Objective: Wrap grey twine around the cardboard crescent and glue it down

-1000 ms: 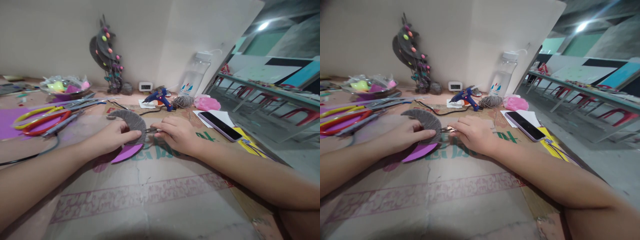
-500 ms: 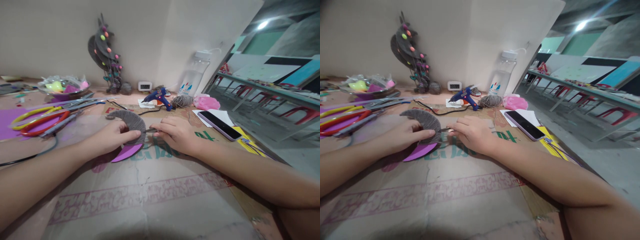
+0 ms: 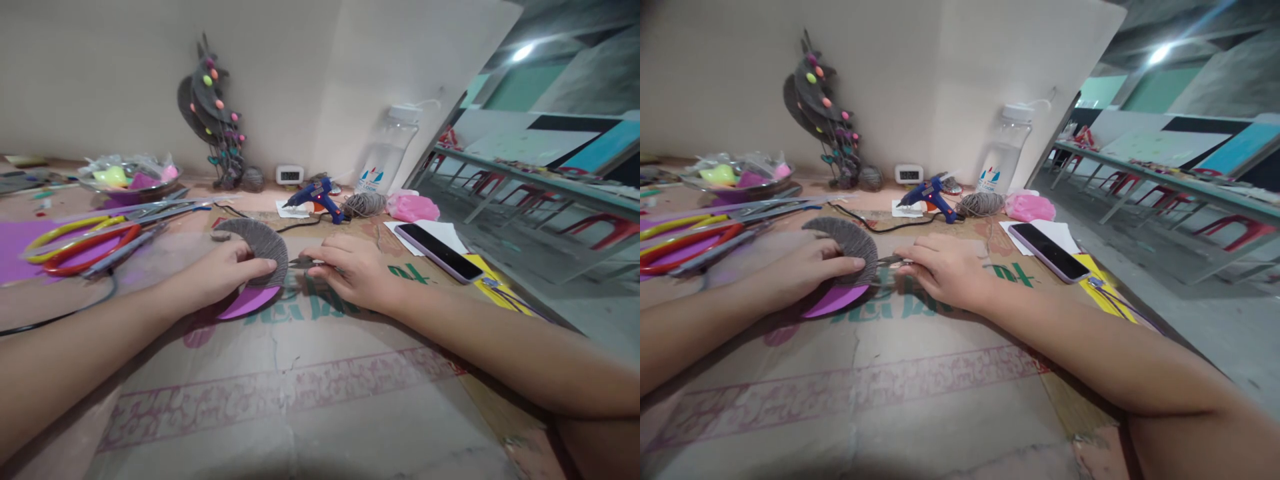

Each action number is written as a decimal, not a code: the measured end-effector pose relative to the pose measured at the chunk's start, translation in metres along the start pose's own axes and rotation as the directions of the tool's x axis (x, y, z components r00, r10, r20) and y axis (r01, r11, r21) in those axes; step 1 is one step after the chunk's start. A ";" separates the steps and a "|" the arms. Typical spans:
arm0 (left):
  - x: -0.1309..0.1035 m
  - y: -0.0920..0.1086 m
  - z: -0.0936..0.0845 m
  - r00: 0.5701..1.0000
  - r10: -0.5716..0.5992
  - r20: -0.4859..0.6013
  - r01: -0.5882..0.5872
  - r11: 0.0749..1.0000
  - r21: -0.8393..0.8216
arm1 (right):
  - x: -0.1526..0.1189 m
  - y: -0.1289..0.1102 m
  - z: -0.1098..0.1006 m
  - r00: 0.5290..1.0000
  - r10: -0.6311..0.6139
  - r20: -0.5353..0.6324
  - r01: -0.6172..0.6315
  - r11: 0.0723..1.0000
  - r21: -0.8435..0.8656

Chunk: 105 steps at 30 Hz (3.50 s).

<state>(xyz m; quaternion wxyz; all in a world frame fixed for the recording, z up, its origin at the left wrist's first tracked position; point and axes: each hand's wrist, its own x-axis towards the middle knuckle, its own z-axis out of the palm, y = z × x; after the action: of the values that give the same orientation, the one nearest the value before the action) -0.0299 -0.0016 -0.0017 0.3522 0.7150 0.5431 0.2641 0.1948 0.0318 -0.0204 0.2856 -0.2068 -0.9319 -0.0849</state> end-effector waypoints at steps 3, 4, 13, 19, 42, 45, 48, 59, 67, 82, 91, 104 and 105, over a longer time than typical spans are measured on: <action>0.000 0.000 0.000 1.000 -0.024 -0.008 0.024 0.999 0.030 | 0.000 0.000 0.000 1.000 -0.004 0.001 0.004 1.000 -0.013; 0.000 0.000 0.000 0.999 -0.032 -0.012 0.032 0.999 0.043 | 0.000 0.000 0.000 1.000 -0.007 -0.001 0.007 1.000 -0.015; 0.001 -0.007 -0.001 0.998 -0.036 0.044 0.037 0.999 -0.007 | 0.000 0.002 0.001 1.000 -0.022 -0.010 0.021 1.000 -0.016; 0.000 -0.005 0.001 0.998 -0.048 0.029 0.049 0.998 -0.026 | 0.002 0.000 0.000 0.999 -0.035 0.007 0.035 0.999 -0.022; 0.001 -0.006 0.001 0.995 0.050 0.081 -0.043 0.996 -0.083 | 0.000 0.002 0.002 1.000 0.007 0.029 -0.007 1.000 0.011; 0.001 -0.008 0.002 0.997 0.040 0.065 -0.038 0.999 -0.026 | 0.000 0.002 0.001 1.000 -0.009 0.019 0.009 1.000 0.007; 0.000 -0.009 0.002 0.998 0.026 0.056 -0.026 1.000 0.008 | 0.001 0.001 0.001 1.000 -0.025 0.014 0.025 1.000 -0.002; 0.000 -0.003 0.000 0.998 0.018 0.063 -0.015 0.999 -0.047 | 0.003 -0.001 0.000 0.998 -0.053 0.019 0.055 0.997 -0.060; -0.002 0.001 0.001 0.999 0.009 0.033 -0.010 1.000 0.009 | 0.004 -0.001 0.000 0.998 -0.025 0.060 0.028 0.998 -0.050; -0.001 -0.002 0.001 1.000 0.011 0.014 -0.011 1.000 -0.011 | 0.001 0.000 0.001 0.999 0.011 0.047 -0.012 1.000 0.015; 0.001 -0.003 0.001 1.000 0.009 0.011 -0.009 1.000 -0.003 | 0.003 0.000 0.001 1.000 -0.020 0.024 0.020 1.000 -0.009; -0.001 -0.001 0.001 1.000 0.013 -0.024 -0.012 0.999 0.045 | 0.000 0.002 0.001 1.000 0.023 0.020 -0.024 0.998 0.053; -0.001 -0.001 0.002 0.999 0.001 -0.036 0.001 0.998 0.055 | 0.000 0.001 0.001 1.000 0.017 0.026 -0.018 0.999 0.049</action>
<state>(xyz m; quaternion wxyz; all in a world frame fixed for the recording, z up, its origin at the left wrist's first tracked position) -0.0296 -0.0023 -0.0037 0.3226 0.7196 0.5563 0.2621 0.1949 0.0334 -0.0211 0.2792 -0.2090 -0.9355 -0.0569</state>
